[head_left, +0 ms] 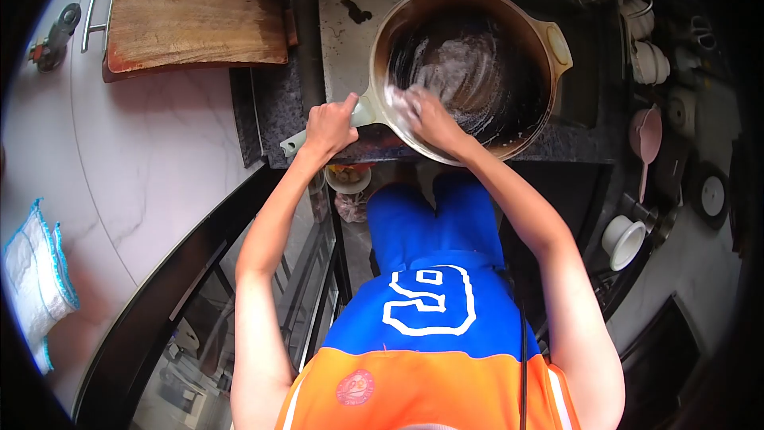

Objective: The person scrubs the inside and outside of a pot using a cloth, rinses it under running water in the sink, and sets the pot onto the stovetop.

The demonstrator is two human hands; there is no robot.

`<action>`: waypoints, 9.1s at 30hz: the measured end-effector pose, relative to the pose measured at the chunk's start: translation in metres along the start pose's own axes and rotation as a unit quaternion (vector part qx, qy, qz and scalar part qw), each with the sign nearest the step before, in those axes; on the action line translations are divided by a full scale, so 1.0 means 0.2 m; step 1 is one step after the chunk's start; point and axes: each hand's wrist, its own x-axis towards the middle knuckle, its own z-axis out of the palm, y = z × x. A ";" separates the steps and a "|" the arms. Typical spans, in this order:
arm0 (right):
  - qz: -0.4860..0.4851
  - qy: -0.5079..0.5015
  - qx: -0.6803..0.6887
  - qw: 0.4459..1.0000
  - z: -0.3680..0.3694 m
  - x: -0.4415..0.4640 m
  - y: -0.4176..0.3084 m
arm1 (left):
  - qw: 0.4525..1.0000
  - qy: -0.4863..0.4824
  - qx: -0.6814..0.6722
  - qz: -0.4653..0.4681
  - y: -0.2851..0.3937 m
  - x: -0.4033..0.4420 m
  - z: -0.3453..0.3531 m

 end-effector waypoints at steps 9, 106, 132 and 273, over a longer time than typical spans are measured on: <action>0.094 0.189 0.042 0.977 0.05 0.36 0.04 | 0.999 0.004 0.017 0.046 -0.01 0.01 -0.06; 0.045 0.162 -0.314 0.935 -1.04 -0.31 0.49 | 0.979 -0.092 0.177 -0.036 0.27 0.04 -0.42; 0.267 0.096 0.001 0.959 -1.25 -0.06 0.55 | 0.993 -0.019 0.070 -0.093 0.21 -0.20 -0.17; 0.227 0.289 0.211 0.906 -1.44 -0.41 0.93 | 0.990 0.103 0.068 0.065 1.36 1.06 0.74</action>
